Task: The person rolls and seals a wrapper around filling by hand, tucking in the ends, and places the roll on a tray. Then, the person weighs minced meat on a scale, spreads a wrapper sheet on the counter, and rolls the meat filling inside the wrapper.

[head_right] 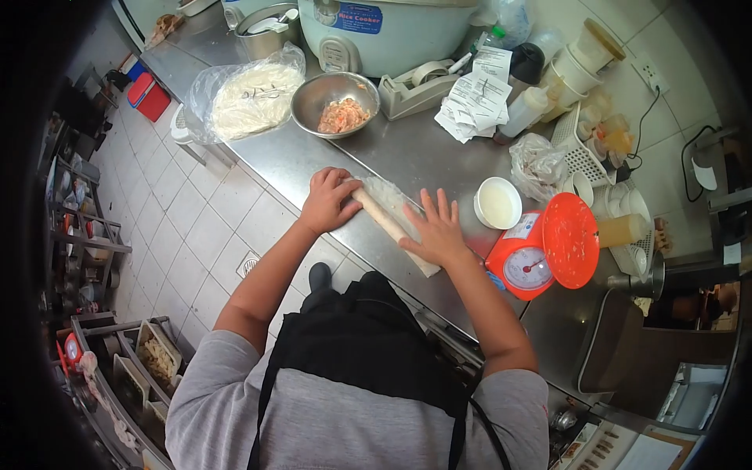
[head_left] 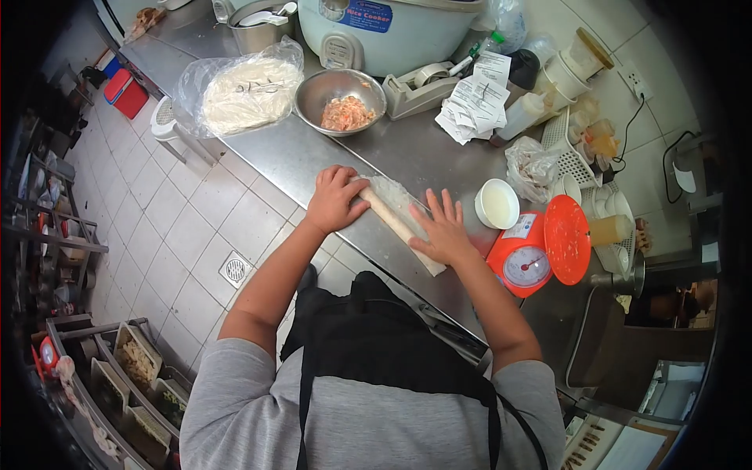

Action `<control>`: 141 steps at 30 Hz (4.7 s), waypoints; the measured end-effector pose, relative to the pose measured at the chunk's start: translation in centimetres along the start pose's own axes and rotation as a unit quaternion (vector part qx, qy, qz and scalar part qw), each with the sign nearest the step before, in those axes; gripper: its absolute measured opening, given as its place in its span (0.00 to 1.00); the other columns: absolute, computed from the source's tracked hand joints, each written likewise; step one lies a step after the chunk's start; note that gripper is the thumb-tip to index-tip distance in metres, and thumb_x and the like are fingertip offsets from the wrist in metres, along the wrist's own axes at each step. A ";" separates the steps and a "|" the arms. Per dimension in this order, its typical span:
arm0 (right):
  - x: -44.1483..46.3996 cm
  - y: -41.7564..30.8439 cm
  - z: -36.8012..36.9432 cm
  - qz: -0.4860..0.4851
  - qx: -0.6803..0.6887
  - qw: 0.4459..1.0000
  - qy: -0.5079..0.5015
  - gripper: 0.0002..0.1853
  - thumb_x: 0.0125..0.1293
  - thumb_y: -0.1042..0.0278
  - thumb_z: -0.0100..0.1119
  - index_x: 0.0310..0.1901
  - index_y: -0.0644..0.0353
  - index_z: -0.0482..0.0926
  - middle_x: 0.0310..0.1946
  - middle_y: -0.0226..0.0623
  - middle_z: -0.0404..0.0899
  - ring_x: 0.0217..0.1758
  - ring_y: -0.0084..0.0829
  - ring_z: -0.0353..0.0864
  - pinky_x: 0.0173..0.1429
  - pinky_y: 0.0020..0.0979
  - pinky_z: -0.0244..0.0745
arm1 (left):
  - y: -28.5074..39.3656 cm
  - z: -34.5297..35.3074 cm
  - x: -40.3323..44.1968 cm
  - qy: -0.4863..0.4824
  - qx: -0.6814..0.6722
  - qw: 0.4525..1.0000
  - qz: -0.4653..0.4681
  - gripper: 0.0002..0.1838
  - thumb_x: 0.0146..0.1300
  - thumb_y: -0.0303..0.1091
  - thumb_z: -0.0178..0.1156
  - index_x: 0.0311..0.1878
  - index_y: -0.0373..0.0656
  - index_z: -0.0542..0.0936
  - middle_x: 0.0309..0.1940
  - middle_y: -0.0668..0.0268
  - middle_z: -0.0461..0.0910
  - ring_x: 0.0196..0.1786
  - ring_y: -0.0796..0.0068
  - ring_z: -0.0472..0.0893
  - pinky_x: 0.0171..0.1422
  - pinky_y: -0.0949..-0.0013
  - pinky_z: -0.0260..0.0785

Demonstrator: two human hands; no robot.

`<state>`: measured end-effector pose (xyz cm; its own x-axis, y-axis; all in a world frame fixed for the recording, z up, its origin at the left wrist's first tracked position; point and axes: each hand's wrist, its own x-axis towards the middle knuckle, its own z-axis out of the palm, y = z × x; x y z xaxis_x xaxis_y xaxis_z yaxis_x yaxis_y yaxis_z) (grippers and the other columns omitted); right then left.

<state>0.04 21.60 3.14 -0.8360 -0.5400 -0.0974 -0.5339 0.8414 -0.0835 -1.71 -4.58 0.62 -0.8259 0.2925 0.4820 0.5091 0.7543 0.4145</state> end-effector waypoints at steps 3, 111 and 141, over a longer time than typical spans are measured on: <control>1.5 -1.3 0.0 -0.060 0.012 0.998 -0.028 0.39 0.53 0.30 0.44 0.65 0.40 0.59 0.68 0.49 0.42 0.71 0.56 0.34 0.66 0.61 0.32 | 0.1 -0.2 0.1 -0.003 0.000 1.000 -0.003 0.20 0.45 0.41 0.63 0.44 0.51 0.77 0.45 0.63 0.70 0.52 0.58 0.66 0.57 0.57 0.56; 1.2 -5.5 1.7 0.379 0.148 0.895 0.184 0.07 0.56 0.66 0.56 0.36 0.52 0.78 0.36 0.30 0.73 0.44 0.35 0.70 0.48 0.38 0.63 | -1.5 3.0 7.7 -0.109 -0.112 0.927 0.342 0.10 0.45 0.41 0.63 0.31 0.49 0.79 0.32 0.71 0.72 0.41 0.69 0.70 0.46 0.62 0.55; 2.8 -5.4 1.9 0.341 0.094 0.912 0.208 0.16 0.51 0.60 0.61 0.43 0.46 0.76 0.40 0.30 0.72 0.47 0.35 0.69 0.51 0.37 0.65 | -1.2 6.1 10.4 -0.249 -0.205 0.887 0.330 0.10 0.48 0.34 0.62 0.33 0.41 0.79 0.28 0.61 0.76 0.35 0.59 0.75 0.43 0.61 0.67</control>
<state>0.81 15.51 1.43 -0.9620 0.1941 0.1920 0.1267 0.9403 -0.3159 -12.40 1.19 0.40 -0.2680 0.8914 0.3654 0.8826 0.0751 0.4641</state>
